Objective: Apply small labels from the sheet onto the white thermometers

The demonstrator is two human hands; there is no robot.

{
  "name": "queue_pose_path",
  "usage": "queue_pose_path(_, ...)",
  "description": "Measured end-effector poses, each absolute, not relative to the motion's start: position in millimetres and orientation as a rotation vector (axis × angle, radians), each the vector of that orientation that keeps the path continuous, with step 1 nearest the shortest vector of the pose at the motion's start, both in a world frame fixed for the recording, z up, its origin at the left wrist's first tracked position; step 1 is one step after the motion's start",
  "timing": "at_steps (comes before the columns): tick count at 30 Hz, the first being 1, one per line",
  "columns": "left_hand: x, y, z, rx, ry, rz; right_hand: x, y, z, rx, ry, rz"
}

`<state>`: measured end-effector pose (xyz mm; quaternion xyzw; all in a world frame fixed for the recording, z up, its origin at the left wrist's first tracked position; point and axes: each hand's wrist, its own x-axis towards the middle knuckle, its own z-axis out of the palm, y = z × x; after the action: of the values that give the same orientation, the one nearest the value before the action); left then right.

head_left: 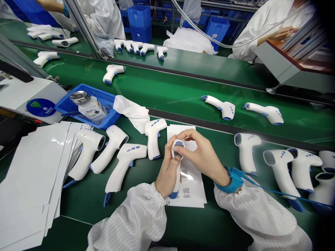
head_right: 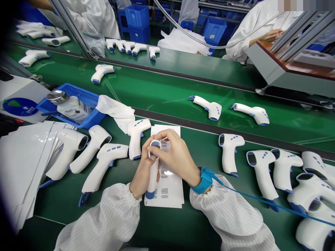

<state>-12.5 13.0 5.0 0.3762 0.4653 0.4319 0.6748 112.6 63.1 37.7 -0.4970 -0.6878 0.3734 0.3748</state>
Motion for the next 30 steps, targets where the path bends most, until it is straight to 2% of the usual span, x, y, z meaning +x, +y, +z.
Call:
queue_pose_path(3,-12.8,12.0,3.5,0.853,1.083,0.995,117.1,63.9,31.7,-1.192,-1.854,0.999)
queue_pose_path(11,-14.4,12.2,3.7,0.819,1.0,0.981,116.3,75.0,30.6,-1.117,-1.894,0.738)
queue_pose_path(16,-18.1,11.7,8.1,0.763,0.904,1.017,111.2,61.2,28.0,-1.267,-1.78,1.12)
queue_pose_path(22,-26.1,17.2,27.1,0.576,0.58,1.193,112.9,31.7,43.9,-1.369,-1.754,1.525)
queue_pose_path(24,-28.3,20.5,32.5,0.687,0.708,1.173,109.7,52.0,48.8,-1.438,-1.903,1.381)
queue_pose_path(27,-28.1,22.8,31.8,0.951,0.968,1.105,101.2,117.5,53.6,-1.727,-2.081,0.792)
queue_pose_path(30,-25.7,20.0,21.1,1.056,1.013,0.994,101.1,190.2,58.5,-1.859,-2.027,0.545)
